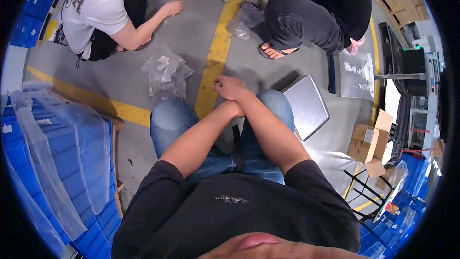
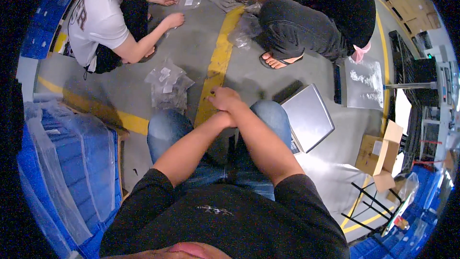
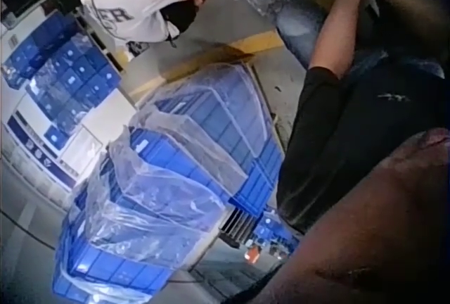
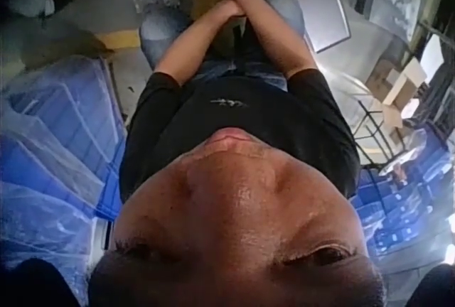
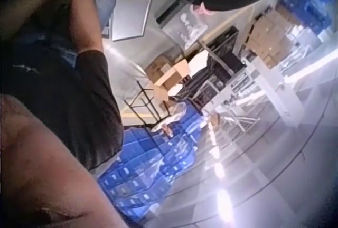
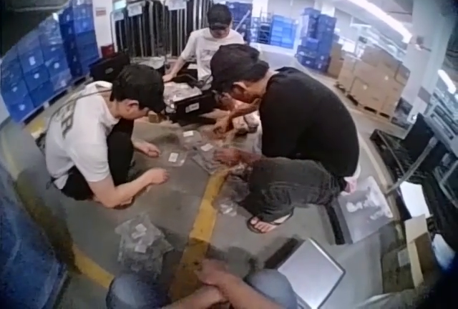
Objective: Sorting small plastic bags of components into a blue bin while referring to a smartphone.
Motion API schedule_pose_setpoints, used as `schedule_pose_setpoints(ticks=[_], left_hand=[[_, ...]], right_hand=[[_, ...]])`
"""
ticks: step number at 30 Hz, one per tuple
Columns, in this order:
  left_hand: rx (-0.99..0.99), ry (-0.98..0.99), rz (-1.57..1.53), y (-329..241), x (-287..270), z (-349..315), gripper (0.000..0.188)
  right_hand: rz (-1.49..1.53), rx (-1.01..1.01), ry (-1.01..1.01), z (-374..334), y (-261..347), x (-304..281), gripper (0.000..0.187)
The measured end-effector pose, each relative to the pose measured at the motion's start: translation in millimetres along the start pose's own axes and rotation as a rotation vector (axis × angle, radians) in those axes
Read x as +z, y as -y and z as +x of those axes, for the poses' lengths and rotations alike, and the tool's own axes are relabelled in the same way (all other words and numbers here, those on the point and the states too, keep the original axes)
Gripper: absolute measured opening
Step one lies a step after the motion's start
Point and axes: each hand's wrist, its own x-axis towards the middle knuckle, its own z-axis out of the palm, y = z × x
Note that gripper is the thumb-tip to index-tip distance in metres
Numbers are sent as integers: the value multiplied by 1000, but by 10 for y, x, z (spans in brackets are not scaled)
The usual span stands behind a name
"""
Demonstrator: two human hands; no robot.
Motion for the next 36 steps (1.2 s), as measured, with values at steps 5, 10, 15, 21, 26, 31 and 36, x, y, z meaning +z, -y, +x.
schedule_pose_setpoints(ticks=[5, 10, 15, 21, 26, 31, 36], left_hand=[[-86, 46, 214, -1, -32, 30, 45], [-162, 89, 426, -25, -54, 69, 44], [-14, 97, 201, -137, -44, 86, 43], [-57, 4, 170, 579, 380, 132, 45], [-45, 3, 117, 511, 379, 161, 47], [-123, 105, 327, 48, 170, 280, 49], [9, -53, 187, 752, 577, 91, 47]], right_hand=[[30, 15, 27, -68, 61, -80, 46], [59, 47, 59, -53, -5, -101, 49], [49, 67, 55, -100, -110, -147, 47], [24, 8, 87, -62, 148, -127, 49], [38, 18, 76, -61, 66, -136, 49], [70, 94, 46, -144, -121, -234, 50], [29, -12, 89, -64, 157, -108, 50]])
